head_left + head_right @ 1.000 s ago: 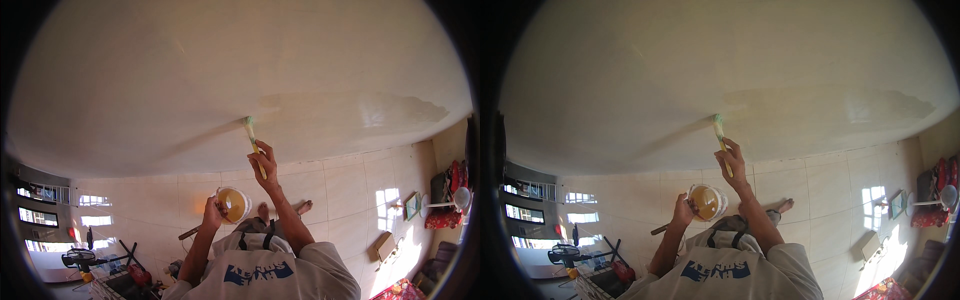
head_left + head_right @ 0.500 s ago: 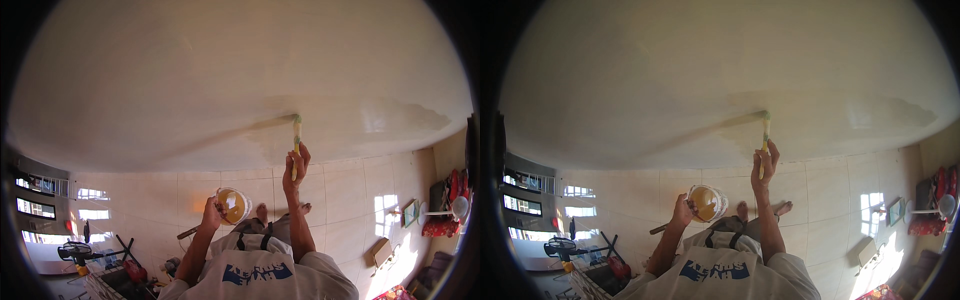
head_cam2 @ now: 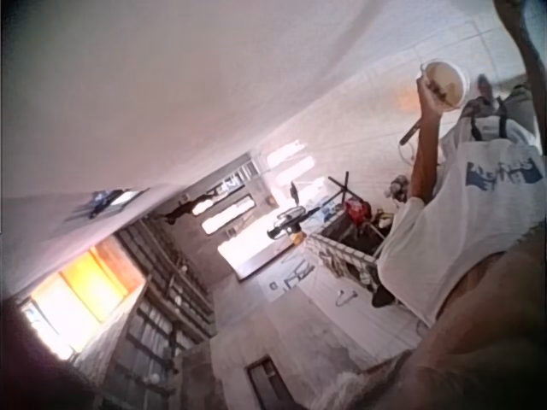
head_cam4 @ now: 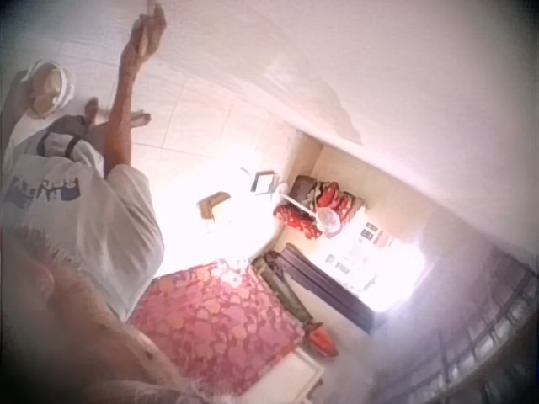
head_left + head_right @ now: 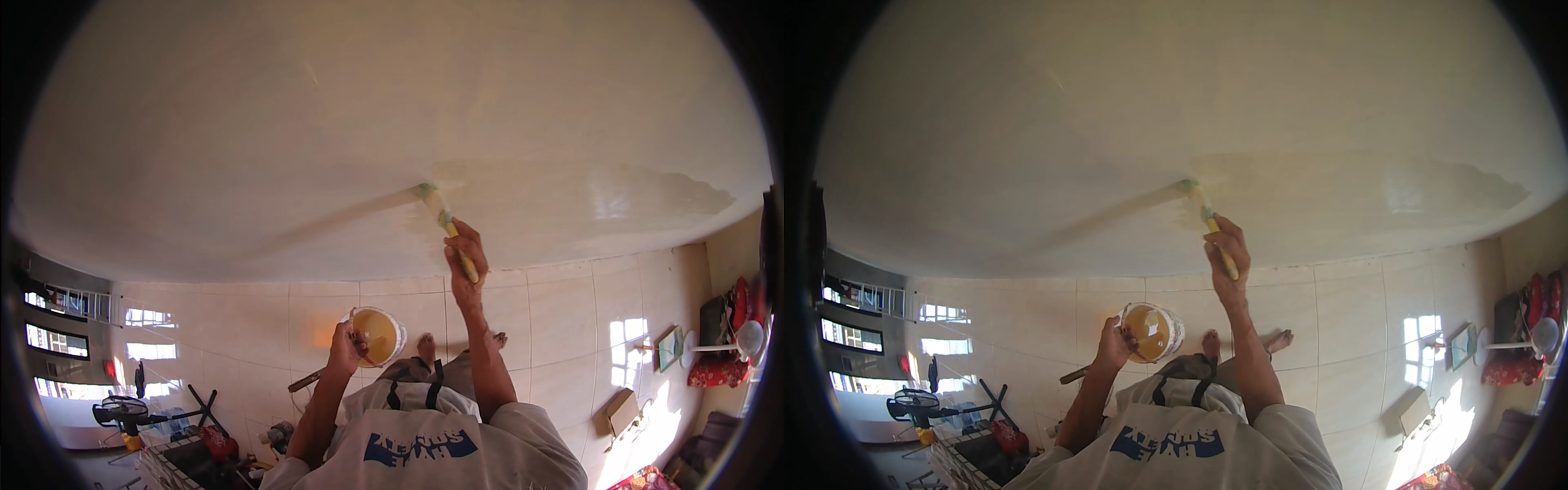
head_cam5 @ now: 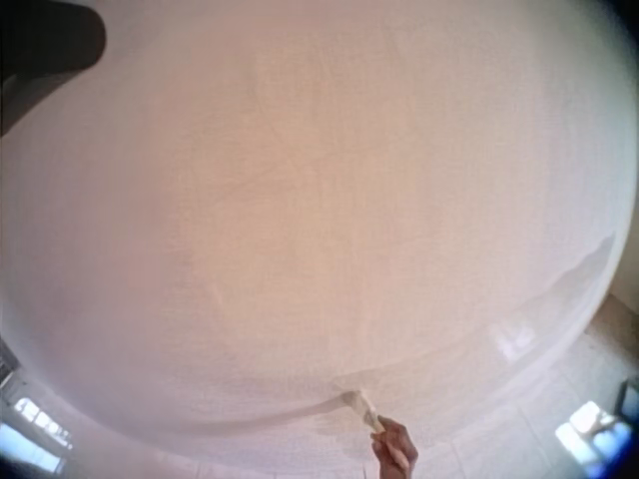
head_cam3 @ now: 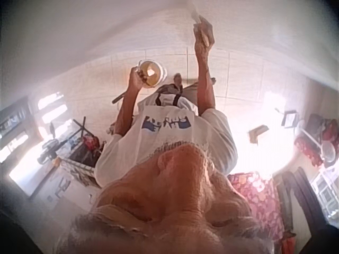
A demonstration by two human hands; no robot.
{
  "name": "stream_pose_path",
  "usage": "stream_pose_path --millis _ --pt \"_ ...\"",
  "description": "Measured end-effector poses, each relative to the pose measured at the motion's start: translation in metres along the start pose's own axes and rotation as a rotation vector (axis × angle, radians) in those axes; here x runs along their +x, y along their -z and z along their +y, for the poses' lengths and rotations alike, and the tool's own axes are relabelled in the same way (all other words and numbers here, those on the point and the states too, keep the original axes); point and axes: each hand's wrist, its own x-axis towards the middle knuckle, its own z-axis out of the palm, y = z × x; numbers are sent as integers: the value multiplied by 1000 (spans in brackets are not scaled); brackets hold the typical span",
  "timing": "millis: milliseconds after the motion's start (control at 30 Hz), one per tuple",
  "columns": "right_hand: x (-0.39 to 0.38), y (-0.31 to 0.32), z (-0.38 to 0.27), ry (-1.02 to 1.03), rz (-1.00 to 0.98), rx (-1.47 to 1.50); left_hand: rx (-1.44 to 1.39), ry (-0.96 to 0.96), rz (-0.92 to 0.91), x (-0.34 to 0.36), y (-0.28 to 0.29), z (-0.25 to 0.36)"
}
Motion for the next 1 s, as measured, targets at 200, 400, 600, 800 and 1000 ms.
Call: stream_pose_path --millis 200,400,600,800,1000 --pt "2 51 7 20 252 -82 15 -20 16 1 -2 -6" --pt "-1 3 -6 245 253 -466 -13 -5 -10 1 -2 -7" --pt "-15 -56 -7 145 1 -278 -55 10 -51 9 2 -8" --pt "-10 -31 -18 142 -122 -39 -38 31 -50 12 3 -8" --pt "16 64 -10 136 171 -94 -6 27 -8 6 -1 -7"
